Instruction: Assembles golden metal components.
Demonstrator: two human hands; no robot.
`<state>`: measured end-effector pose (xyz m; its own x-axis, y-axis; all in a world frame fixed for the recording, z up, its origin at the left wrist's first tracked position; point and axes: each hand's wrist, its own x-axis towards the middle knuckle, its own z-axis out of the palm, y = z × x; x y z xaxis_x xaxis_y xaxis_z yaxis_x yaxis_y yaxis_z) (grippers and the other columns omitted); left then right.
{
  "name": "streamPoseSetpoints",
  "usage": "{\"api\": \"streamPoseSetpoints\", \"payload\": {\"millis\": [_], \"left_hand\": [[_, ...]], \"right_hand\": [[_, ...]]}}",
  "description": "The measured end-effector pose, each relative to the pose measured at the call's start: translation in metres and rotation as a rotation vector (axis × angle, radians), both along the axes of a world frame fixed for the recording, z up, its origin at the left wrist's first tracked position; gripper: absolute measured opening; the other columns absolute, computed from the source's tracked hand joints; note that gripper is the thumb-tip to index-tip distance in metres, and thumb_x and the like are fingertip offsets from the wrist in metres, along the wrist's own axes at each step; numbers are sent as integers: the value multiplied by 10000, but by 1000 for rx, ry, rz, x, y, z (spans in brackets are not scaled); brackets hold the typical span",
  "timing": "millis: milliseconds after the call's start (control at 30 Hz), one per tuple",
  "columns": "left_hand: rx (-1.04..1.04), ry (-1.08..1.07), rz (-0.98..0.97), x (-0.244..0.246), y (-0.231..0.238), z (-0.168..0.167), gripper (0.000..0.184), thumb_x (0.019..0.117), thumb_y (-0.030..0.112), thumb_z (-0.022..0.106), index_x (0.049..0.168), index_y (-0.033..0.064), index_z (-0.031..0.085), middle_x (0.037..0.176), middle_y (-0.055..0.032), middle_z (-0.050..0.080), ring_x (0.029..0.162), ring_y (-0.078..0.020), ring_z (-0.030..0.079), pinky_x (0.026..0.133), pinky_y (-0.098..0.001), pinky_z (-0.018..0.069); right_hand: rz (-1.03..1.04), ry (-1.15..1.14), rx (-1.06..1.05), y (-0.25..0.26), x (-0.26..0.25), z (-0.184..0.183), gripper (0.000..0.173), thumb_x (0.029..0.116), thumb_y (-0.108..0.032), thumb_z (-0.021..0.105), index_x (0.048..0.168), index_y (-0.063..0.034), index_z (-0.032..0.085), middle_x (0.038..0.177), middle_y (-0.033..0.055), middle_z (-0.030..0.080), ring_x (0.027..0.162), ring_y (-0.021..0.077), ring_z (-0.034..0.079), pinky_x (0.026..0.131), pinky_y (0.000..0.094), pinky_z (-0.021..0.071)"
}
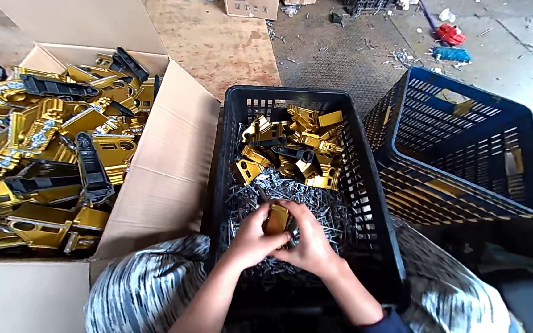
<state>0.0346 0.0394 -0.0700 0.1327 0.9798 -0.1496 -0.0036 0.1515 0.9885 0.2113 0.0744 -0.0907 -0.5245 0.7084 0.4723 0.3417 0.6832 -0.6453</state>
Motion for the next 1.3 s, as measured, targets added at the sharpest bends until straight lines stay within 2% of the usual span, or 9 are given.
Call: {"api": "streamPoseSetpoints", "payload": {"millis": [67, 233, 400, 567, 700, 900, 1067, 1167, 1300], "left_hand": [[-11, -37, -7, -3, 0, -2, 583, 836, 95, 745, 1371, -6, 538, 1122, -76, 729, 1009, -142, 710, 892, -325, 597], [-45, -43, -92, -6, -2, -8, 522, 826, 80, 717, 1330, 15, 597, 1063, -49, 737, 935, -126, 716, 832, -316, 610], [-210, -187, -172, -13, -9, -14, 425, 886, 119, 691, 1291, 15, 611, 1073, -62, 722, 916, -137, 703, 814, -322, 601], [-170, -496, -161, -17, -11, -17, 975, 790, 304, 863, 1522, 42, 274, 1308, -48, 632, 1179, -159, 637, 1017, -361, 544], [-308, -263, 257, 3, -2, -17, 823, 808, 56, 769, 1486, 1, 305, 1232, -145, 653, 1097, -211, 675, 945, -364, 575], [-297, -259, 510, 5, 15, -15, 1113, 699, 2, 762, 1576, 105, 84, 1369, -162, 489, 1080, -173, 624, 855, -312, 559], [-269, -302, 609, -4, 18, -20, 889, 776, -16, 745, 1523, 52, 268, 1299, -169, 556, 1076, -197, 643, 858, -339, 581], [-355, -417, 722, -10, 26, -17, 603, 889, 19, 702, 1414, 35, 408, 1027, -131, 610, 758, -177, 639, 595, -294, 552], [-380, -591, 715, -11, 34, -15, 569, 975, 93, 657, 1457, 99, 356, 949, -112, 614, 684, -159, 630, 566, -272, 549]], "right_hand": [[67, 80, -223, 2, 3, 6, 887, 797, -629, 788, 1386, 1, 578, 1268, 134, 681, 1180, 219, 631, 1048, 427, 518], [53, 241, -652, 7, 10, 10, 119, 924, -73, 701, 1021, -15, 738, 962, 20, 739, 881, 49, 698, 812, 242, 597], [-54, 461, -1024, -8, 2, 5, 57, 906, 12, 680, 928, -18, 723, 855, 17, 715, 787, 75, 679, 748, 265, 586], [-144, 788, -1496, -4, -18, 13, 151, 1063, -88, 511, 1029, -5, 633, 958, 128, 722, 855, 205, 723, 777, 389, 623], [-213, 3, -1092, 60, -21, -3, 209, 1033, -136, 604, 1129, 19, 707, 961, 85, 734, 802, 141, 718, 771, 323, 621], [-403, -699, -706, 144, -61, -68, 326, 1003, -289, 616, 1198, -59, 738, 1166, 241, 709, 1146, 447, 655, 951, 669, 508], [-492, -575, -698, 139, -77, -72, 294, 975, -315, 680, 1154, -94, 755, 1360, 198, 614, 1185, 405, 629, 957, 619, 513], [-227, -322, -569, 123, -49, -45, 260, 998, -240, 676, 1124, -19, 730, 1141, 199, 711, 1070, 357, 687, 960, 575, 527], [224, -150, -637, 86, -22, 9, 209, 1054, -188, 534, 1091, -40, 676, 871, 23, 678, 754, 70, 651, 727, 281, 571]]}}
